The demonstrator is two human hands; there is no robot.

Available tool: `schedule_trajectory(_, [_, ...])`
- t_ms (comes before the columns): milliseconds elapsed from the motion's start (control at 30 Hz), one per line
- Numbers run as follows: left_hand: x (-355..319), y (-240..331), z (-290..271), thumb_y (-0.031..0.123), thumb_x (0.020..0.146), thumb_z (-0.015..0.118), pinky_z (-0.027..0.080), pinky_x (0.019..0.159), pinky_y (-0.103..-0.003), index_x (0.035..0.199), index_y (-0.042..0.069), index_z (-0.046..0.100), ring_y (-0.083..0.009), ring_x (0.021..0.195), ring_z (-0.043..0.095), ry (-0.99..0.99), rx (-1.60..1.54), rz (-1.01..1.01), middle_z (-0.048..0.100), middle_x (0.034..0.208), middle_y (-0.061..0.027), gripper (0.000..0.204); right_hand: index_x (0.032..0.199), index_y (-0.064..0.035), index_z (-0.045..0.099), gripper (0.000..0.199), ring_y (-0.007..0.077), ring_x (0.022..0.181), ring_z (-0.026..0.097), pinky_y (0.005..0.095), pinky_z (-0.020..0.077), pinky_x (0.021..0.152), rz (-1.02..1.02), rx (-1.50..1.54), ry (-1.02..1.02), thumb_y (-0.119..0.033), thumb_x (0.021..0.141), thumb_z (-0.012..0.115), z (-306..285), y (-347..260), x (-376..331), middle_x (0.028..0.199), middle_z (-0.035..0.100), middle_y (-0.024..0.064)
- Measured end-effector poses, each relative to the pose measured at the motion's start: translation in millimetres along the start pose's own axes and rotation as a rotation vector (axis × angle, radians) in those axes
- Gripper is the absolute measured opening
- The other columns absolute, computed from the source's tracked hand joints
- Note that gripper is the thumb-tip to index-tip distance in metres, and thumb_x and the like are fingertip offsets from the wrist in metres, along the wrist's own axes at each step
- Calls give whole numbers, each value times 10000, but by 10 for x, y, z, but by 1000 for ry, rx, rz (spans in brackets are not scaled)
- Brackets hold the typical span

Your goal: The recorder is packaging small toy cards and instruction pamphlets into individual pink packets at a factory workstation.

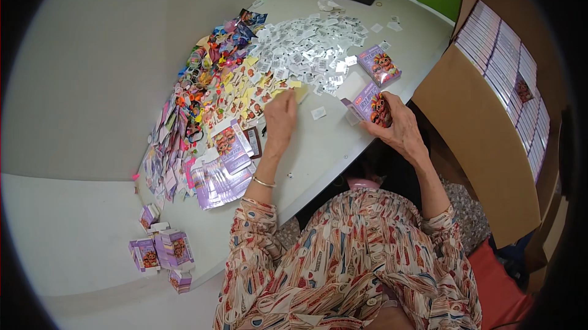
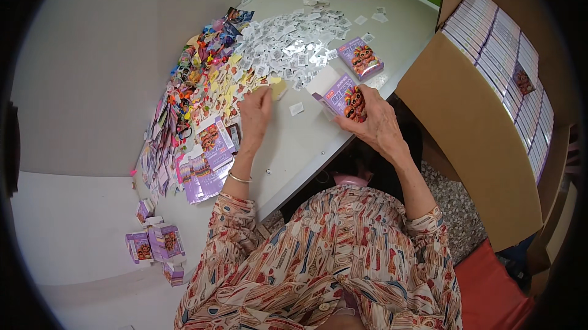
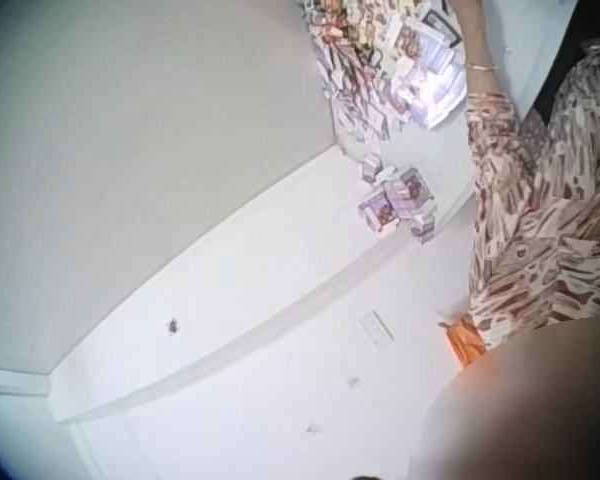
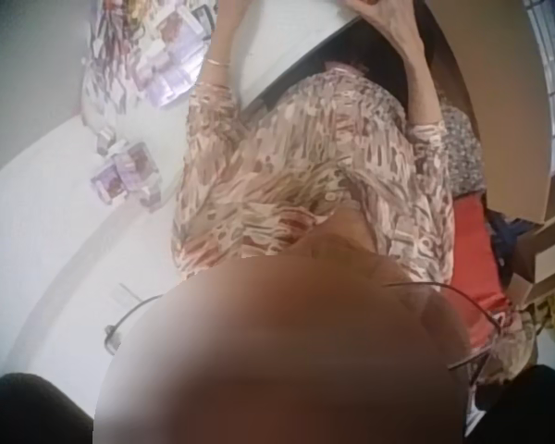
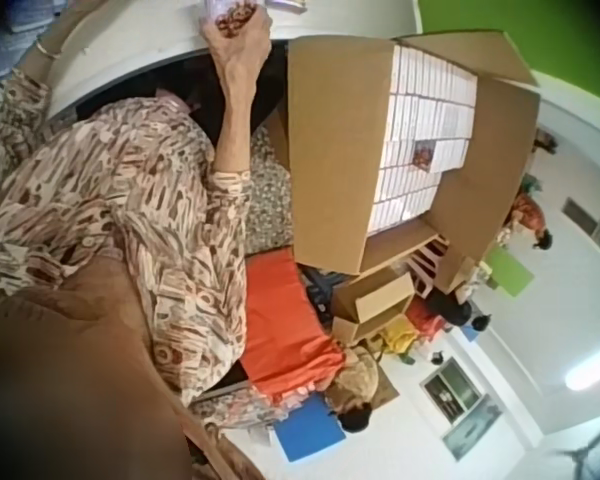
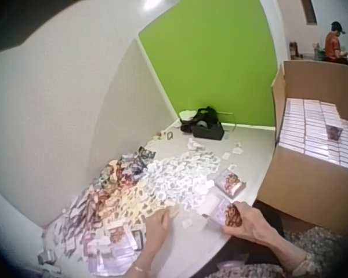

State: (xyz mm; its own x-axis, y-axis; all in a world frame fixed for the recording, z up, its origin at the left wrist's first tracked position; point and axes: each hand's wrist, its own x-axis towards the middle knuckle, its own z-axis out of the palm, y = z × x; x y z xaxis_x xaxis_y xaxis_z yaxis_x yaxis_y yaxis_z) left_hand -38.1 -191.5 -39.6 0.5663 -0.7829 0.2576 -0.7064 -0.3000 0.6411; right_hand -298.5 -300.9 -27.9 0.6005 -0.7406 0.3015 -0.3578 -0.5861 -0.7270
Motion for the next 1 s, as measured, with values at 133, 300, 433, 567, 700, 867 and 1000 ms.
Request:
schedule_trajectory(133, [-9, 136, -5, 84, 781, 684, 457, 760, -412, 994, 26, 657, -311, 886, 566, 266, 344, 378, 613, 974, -141, 223, 1198, 63, 497, 724, 297, 778, 606, 364, 488, 733, 132, 71, -15, -367, 699, 796, -67, 41, 46, 917, 620, 204])
schedule_trajectory(300, [-247, 154, 195, 125, 766, 717, 437, 816, -384, 967, 57, 661, -297, 929, 536, -28, 116, 306, 595, 974, -123, 220, 1190, 60, 505, 716, 235, 743, 592, 337, 485, 706, 156, 118, -20, -370, 698, 799, -110, 35, 51, 901, 631, 176])
schedule_trajectory(433, [-242, 50, 317, 117, 762, 708, 438, 816, -380, 934, 50, 653, -293, 911, 531, -56, 84, 206, 587, 896, -108, 193, 1239, 34, 477, 719, 214, 922, 600, 331, 490, 836, 192, 243, -44, -277, 687, 817, -82, 159, -37, 1047, 609, 141])
schedule_trajectory(567, [-225, 44, 330, 99, 783, 675, 446, 767, -379, 868, 60, 640, -280, 867, 546, -53, 33, 206, 588, 889, -82, 100, 1313, -9, 416, 754, 224, 1132, 542, 352, 434, 1001, 92, 306, -51, -163, 688, 808, -160, 159, -155, 1226, 516, 128])
schedule_trajectory(700, [-253, 315, 169, 104, 854, 642, 451, 647, -278, 902, 39, 635, -148, 709, 562, -60, -311, -3, 621, 813, -55, 81, 1338, -36, 393, 750, 237, 1222, 482, 371, 369, 1065, -75, 427, -64, -120, 702, 782, -146, 216, -274, 1316, 443, 114])
schedule_trajectory(867, [-321, 754, -129, 39, 925, 590, 485, 731, -214, 985, -23, 604, -71, 788, 595, -153, -591, -53, 643, 874, -19, 87, 1383, -58, 343, 797, 237, 1287, 419, 393, 330, 1090, -48, 589, -109, -85, 692, 739, -105, 249, -404, 1380, 400, 105])
schedule_trajectory(1000, [-489, 1055, -301, 28, 923, 590, 490, 754, -217, 1004, -25, 600, -74, 809, 603, -160, -631, -35, 644, 878, -30, 97, 1401, -59, 310, 816, 234, 1304, 400, 389, 322, 1095, -76, 623, -121, -64, 685, 700, 15, 260, -456, 1415, 373, 109])
